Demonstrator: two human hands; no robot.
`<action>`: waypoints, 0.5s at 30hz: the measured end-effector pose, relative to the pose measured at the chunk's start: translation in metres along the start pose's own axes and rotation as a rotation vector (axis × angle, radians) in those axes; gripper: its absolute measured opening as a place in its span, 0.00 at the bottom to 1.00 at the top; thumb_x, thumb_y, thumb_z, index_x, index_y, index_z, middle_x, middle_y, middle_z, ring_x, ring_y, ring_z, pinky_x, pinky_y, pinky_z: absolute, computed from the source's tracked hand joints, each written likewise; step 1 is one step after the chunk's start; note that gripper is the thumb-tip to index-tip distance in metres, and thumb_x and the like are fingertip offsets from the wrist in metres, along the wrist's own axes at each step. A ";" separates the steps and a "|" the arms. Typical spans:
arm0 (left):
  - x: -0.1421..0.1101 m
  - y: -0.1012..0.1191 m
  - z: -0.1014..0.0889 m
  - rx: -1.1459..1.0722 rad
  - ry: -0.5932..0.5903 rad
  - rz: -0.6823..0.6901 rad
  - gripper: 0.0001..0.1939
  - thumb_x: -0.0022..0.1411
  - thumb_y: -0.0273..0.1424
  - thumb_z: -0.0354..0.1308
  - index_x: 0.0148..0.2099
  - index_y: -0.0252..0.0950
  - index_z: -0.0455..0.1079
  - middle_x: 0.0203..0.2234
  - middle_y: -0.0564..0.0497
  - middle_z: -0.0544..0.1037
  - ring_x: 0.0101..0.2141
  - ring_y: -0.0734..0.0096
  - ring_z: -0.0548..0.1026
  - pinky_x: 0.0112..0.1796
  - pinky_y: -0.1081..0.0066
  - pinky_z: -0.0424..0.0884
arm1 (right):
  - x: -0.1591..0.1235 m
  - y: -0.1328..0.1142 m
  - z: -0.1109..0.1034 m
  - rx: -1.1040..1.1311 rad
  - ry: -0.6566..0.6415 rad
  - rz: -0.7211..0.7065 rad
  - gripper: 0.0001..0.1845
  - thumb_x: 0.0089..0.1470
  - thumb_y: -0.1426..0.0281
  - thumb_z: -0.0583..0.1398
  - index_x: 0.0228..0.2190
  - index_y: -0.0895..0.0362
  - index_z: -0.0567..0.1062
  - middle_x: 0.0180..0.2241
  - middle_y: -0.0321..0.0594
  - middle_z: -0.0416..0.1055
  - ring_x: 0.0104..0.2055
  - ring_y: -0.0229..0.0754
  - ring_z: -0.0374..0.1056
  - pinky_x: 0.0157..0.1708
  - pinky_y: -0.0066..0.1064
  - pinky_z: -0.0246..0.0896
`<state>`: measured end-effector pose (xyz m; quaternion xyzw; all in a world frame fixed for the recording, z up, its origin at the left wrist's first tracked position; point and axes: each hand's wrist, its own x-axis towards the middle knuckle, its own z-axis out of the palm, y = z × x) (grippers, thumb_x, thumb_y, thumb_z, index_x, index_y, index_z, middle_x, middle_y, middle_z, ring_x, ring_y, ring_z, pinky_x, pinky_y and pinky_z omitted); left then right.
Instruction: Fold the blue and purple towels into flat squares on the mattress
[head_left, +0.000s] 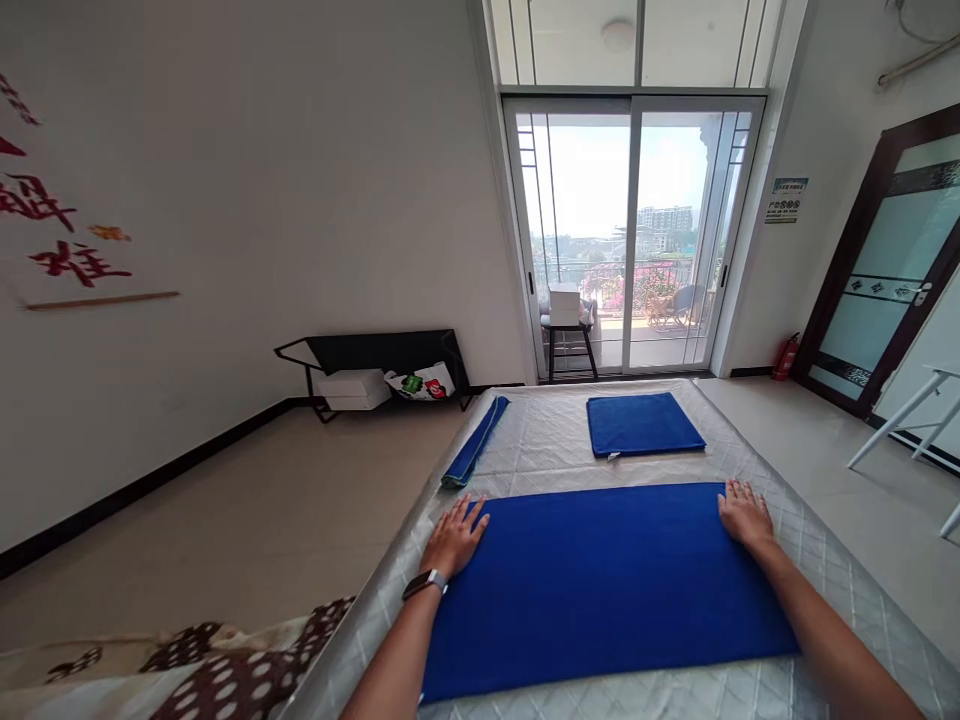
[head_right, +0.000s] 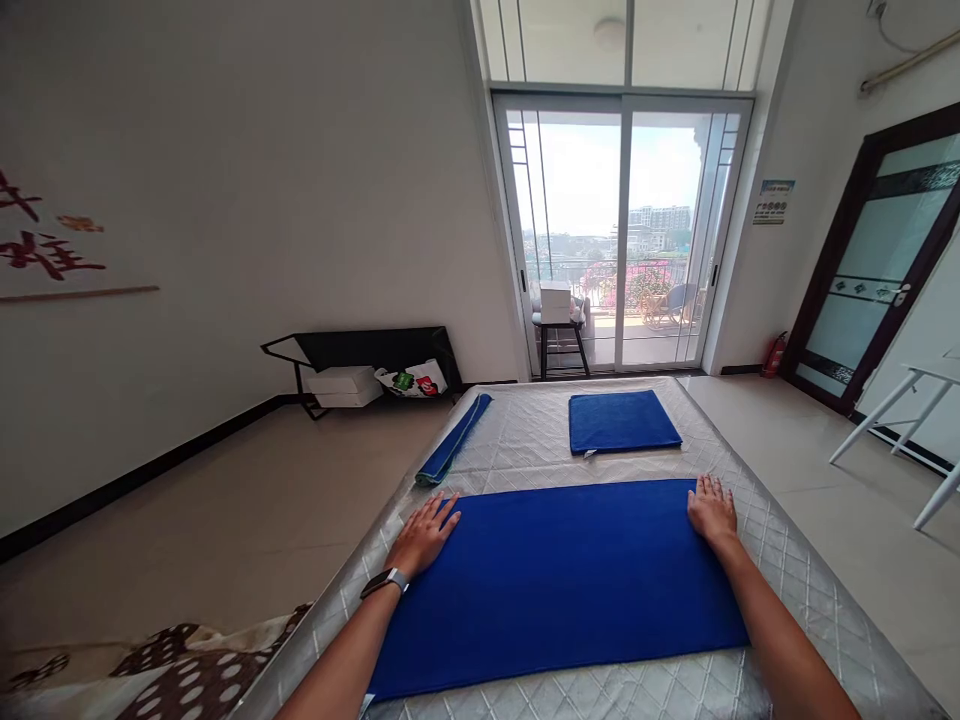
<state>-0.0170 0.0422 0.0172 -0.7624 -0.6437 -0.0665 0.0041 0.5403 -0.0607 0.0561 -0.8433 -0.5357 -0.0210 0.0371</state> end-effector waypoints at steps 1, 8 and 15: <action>0.000 0.001 -0.001 -0.002 -0.006 -0.002 0.28 0.71 0.41 0.41 0.69 0.39 0.55 0.68 0.41 0.57 0.67 0.55 0.55 0.64 0.52 0.51 | -0.003 -0.012 -0.002 -0.005 0.051 -0.022 0.32 0.62 0.70 0.41 0.64 0.64 0.60 0.67 0.51 0.54 0.70 0.51 0.45 0.67 0.51 0.39; 0.000 0.001 0.000 0.011 -0.012 -0.002 0.29 0.71 0.42 0.40 0.70 0.40 0.55 0.68 0.42 0.57 0.67 0.58 0.55 0.64 0.53 0.51 | -0.046 -0.164 -0.015 0.222 0.013 -0.442 0.31 0.64 0.64 0.43 0.65 0.61 0.60 0.68 0.46 0.53 0.70 0.46 0.45 0.67 0.40 0.39; 0.001 -0.002 0.003 0.011 0.021 0.010 0.28 0.71 0.42 0.39 0.69 0.42 0.56 0.67 0.43 0.60 0.66 0.56 0.57 0.63 0.50 0.54 | -0.070 -0.228 0.008 0.301 -0.186 -0.650 0.35 0.65 0.57 0.41 0.67 0.61 0.54 0.69 0.44 0.49 0.72 0.44 0.40 0.68 0.40 0.33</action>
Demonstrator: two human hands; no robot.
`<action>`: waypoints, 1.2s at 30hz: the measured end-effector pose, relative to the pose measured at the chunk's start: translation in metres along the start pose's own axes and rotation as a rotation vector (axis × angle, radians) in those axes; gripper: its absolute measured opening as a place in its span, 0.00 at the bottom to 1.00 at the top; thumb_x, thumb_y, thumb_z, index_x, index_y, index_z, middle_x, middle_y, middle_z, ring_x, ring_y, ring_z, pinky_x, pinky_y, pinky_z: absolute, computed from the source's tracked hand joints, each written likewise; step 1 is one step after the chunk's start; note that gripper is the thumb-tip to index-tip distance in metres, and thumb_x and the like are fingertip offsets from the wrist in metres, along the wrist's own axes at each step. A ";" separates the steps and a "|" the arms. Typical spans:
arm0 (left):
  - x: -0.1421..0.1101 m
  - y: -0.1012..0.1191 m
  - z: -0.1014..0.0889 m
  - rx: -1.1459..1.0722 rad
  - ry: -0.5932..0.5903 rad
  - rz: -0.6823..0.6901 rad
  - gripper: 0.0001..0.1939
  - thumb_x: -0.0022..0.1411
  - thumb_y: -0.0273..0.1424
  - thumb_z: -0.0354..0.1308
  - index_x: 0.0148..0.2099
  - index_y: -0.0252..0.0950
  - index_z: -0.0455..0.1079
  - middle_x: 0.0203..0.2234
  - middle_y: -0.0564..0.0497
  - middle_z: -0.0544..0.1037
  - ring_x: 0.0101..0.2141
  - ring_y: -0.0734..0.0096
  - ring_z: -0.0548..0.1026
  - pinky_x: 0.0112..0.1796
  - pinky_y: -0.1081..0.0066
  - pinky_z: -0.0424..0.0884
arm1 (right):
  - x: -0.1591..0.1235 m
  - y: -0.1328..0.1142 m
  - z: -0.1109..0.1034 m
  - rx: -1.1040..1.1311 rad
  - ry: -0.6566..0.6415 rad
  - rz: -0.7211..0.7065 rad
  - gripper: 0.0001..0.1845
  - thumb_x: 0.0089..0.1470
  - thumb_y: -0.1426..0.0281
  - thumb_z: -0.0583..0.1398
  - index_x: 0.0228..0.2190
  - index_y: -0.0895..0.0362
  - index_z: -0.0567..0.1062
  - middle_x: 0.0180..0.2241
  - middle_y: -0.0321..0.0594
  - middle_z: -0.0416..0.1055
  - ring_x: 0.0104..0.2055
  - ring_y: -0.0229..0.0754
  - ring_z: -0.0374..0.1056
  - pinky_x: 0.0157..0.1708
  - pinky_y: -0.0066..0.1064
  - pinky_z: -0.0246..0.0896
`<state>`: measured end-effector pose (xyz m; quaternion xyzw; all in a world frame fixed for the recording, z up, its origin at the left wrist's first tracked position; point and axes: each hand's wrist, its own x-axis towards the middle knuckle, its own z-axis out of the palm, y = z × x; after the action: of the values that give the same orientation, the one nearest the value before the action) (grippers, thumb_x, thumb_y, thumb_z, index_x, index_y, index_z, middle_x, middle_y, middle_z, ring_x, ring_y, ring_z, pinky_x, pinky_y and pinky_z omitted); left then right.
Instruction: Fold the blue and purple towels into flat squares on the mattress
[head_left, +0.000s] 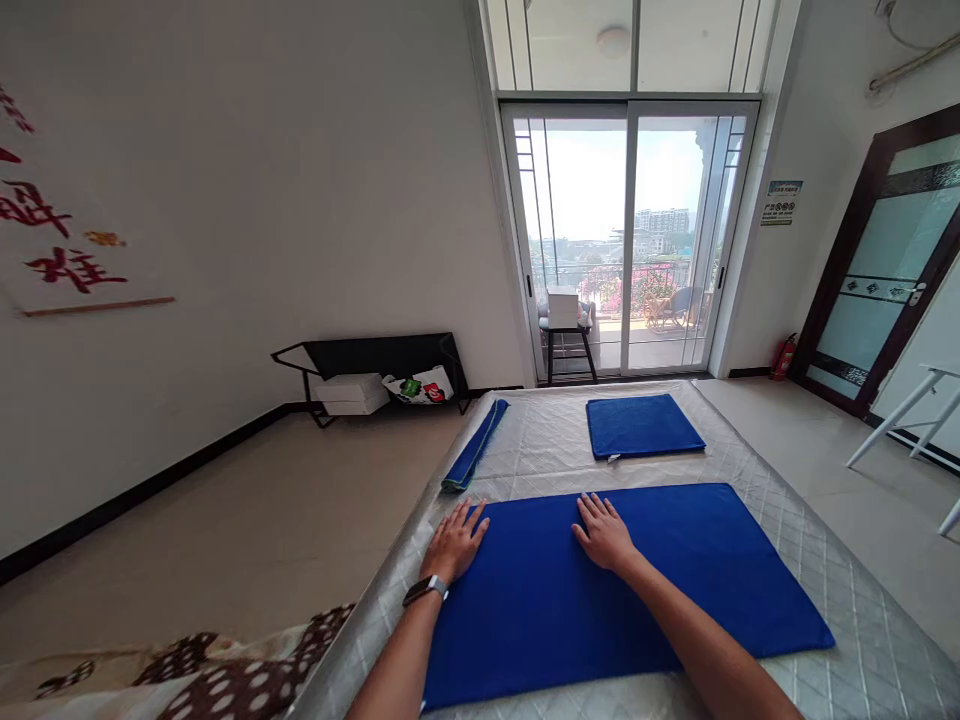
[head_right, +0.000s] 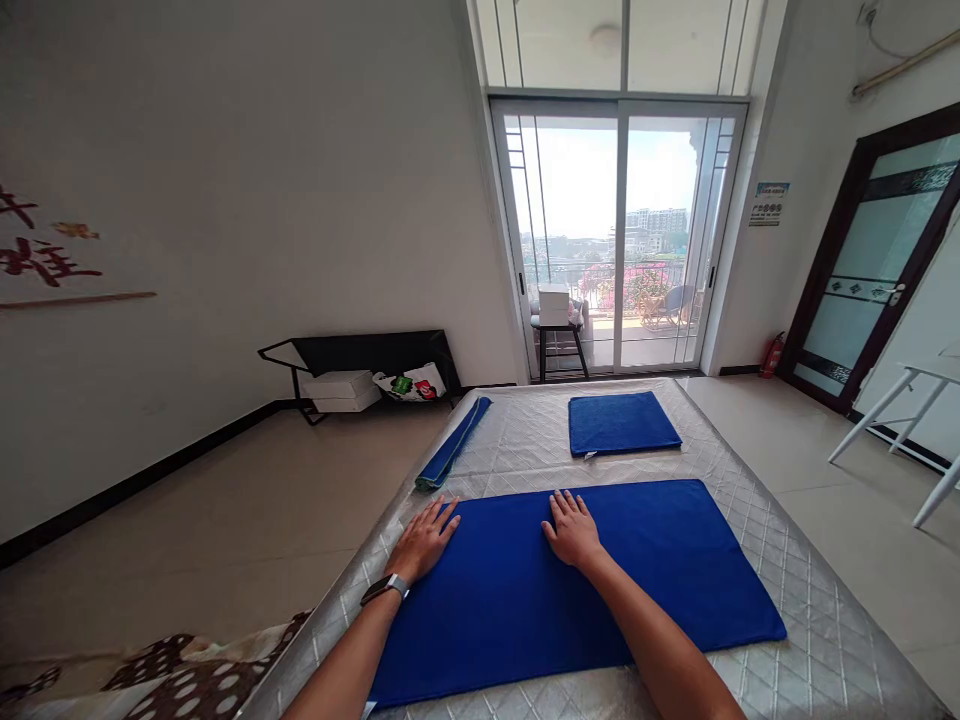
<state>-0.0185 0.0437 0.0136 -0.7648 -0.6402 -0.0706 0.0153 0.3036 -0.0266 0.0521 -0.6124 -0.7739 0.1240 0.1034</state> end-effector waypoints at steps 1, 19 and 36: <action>0.000 0.000 0.000 0.000 -0.008 -0.001 0.28 0.71 0.42 0.39 0.69 0.42 0.56 0.67 0.44 0.60 0.66 0.57 0.57 0.63 0.51 0.53 | -0.002 0.009 -0.002 -0.011 -0.001 0.034 0.35 0.65 0.57 0.41 0.67 0.61 0.53 0.69 0.44 0.48 0.72 0.43 0.39 0.68 0.39 0.32; 0.000 0.009 -0.005 -0.140 0.269 -0.030 0.28 0.70 0.38 0.38 0.66 0.34 0.62 0.66 0.38 0.61 0.65 0.52 0.58 0.63 0.48 0.53 | -0.121 0.235 -0.072 -0.238 0.309 0.554 0.34 0.64 0.63 0.39 0.64 0.67 0.60 0.67 0.51 0.55 0.69 0.49 0.49 0.66 0.46 0.46; -0.151 0.067 0.016 0.062 -0.009 0.028 0.27 0.68 0.45 0.47 0.67 0.48 0.60 0.68 0.47 0.56 0.67 0.50 0.52 0.64 0.46 0.50 | -0.160 0.058 -0.007 -0.091 0.014 0.193 0.40 0.64 0.48 0.40 0.68 0.58 0.49 0.69 0.44 0.46 0.71 0.47 0.41 0.69 0.45 0.34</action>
<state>0.0231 -0.1139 -0.0173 -0.7730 -0.6315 -0.0469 0.0371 0.3959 -0.1694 0.0391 -0.6890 -0.7155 0.0937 0.0683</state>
